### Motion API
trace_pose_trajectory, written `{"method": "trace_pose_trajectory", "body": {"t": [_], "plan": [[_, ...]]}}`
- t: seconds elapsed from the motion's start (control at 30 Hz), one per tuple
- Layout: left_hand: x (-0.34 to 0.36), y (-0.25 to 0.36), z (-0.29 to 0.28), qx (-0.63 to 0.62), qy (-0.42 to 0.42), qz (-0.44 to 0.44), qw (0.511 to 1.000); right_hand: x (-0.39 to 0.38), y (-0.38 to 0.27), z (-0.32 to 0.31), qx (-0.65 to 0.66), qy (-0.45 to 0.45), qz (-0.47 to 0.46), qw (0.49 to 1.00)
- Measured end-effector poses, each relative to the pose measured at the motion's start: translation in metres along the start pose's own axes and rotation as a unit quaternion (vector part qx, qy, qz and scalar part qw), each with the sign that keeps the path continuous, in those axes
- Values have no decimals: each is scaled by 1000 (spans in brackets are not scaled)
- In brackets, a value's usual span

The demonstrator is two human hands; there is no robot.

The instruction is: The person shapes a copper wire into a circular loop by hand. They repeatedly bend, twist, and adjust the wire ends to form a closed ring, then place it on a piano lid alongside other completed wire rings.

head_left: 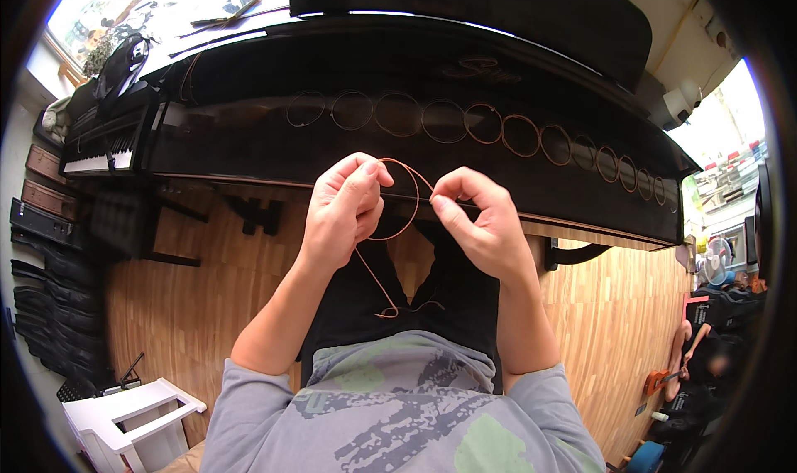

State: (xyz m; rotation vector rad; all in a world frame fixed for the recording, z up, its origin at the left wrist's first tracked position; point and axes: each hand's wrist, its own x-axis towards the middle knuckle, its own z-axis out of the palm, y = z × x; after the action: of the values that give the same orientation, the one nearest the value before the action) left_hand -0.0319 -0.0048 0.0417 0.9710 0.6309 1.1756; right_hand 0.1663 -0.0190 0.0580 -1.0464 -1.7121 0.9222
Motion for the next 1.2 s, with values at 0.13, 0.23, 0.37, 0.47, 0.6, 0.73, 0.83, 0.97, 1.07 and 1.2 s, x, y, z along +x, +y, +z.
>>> {"method": "trace_pose_trajectory", "body": {"t": [0.13,0.23,0.37,0.47,0.6,0.73,0.83,0.97,1.07,1.2], "plan": [[2,2,4,82,-56,-8,995,5,-5,8,104,-44,54,992],[1,-1,2,126,-50,-16,991,11,3,5,172,-64,90,979],[-5,8,10,445,-29,171,878,13,9,5,205,-26,111,972],[-1,14,8,592,-126,304,736,13,17,1,270,-16,126,955],[4,16,15,632,-137,287,707,18,13,-1,328,-62,163,928],[7,4,11,634,-119,307,699,19,17,-6,452,-112,199,863],[-3,7,13,595,-96,265,753,16,22,-2,409,-98,198,886],[-1,5,12,591,-54,252,765,6,14,12,142,78,104,981],[-6,2,18,577,1,240,781,-8,18,17,-63,181,-2,982],[-8,-5,21,556,11,216,802,-15,14,28,-118,178,-32,976]]}}
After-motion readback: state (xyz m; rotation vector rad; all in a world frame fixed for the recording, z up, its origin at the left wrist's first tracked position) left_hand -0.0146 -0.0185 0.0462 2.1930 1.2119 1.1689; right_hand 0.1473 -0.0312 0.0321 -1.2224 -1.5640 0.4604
